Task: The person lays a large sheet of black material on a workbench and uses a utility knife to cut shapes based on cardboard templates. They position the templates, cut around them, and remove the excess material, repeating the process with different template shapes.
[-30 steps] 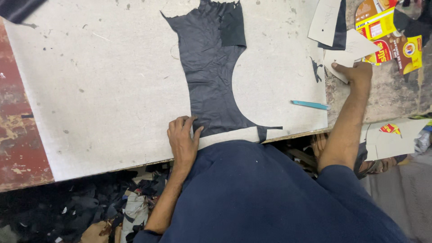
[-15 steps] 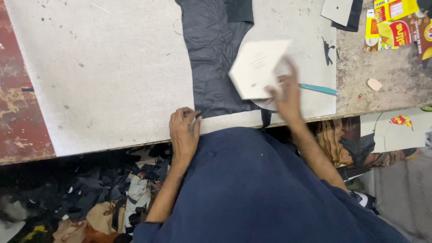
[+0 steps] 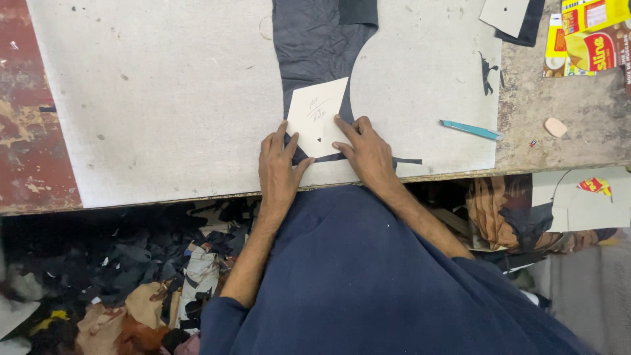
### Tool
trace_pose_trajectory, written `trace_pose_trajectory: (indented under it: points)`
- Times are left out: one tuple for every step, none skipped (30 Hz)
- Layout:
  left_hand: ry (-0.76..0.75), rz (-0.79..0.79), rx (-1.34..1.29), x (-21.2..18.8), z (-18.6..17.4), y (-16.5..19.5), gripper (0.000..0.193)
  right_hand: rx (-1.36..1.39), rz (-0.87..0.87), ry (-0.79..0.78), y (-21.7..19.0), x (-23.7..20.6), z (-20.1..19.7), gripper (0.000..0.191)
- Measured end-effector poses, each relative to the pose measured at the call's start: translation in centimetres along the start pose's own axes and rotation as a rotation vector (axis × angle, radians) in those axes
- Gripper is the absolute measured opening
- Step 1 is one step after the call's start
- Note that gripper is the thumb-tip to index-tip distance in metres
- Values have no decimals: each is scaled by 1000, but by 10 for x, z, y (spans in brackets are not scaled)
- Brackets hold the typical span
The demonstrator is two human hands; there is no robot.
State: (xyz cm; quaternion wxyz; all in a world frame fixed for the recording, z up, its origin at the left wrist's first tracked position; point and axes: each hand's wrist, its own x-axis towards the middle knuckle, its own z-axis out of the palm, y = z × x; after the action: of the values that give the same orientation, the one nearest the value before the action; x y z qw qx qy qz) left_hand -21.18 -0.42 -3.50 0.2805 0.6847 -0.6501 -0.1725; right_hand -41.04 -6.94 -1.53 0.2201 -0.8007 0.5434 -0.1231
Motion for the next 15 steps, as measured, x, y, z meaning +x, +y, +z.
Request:
trace_pose_trajectory:
  points:
    - [3, 0, 6, 0, 2, -1, 64, -33, -43, 40, 4, -2, 1, 55]
    - [8, -1, 13, 0, 3, -2, 65, -65, -88, 79, 9, -5, 1, 56]
    - [12, -4, 19, -1, 4, -2, 65, -97, -134, 116, 14, -9, 1, 57]
    - [20, -3, 23, -2, 5, -3, 64, -67, -149, 146, 19, -13, 0, 53]
    - [28, -2, 28, -3, 6, -3, 64, -36, -165, 175, 26, -19, -1, 49]
    - [37, -1, 34, -4, 7, -2, 63, -4, -182, 204, 32, -23, -1, 45]
    - [40, -7, 44, -5, 9, -2, 64, 34, -180, 198, 39, -27, 0, 39]
    - [40, -14, 55, -6, 11, -1, 64, 72, -177, 190, 45, -31, 0, 34]
    - [37, -22, 65, -8, 12, 0, 65, 111, -170, 180, 51, -35, 2, 30]
    - [32, -31, 67, -9, 14, 2, 65, 111, -179, 179, 56, -38, 3, 29]
    - [32, -38, 68, -10, 15, 3, 65, 110, -191, 180, 60, -38, 4, 28]
    - [32, -45, 68, -11, 16, 5, 65, 107, -204, 182, 64, -38, 4, 26]
    - [37, -50, 68, -12, 18, 8, 65, 102, -226, 175, 66, -38, 3, 27]
    - [44, -56, 67, -12, 18, 10, 65, 97, -250, 167, 68, -36, 2, 27]
    - [54, -63, 69, -13, 19, 12, 65, 92, -278, 161, 69, -34, 0, 27]
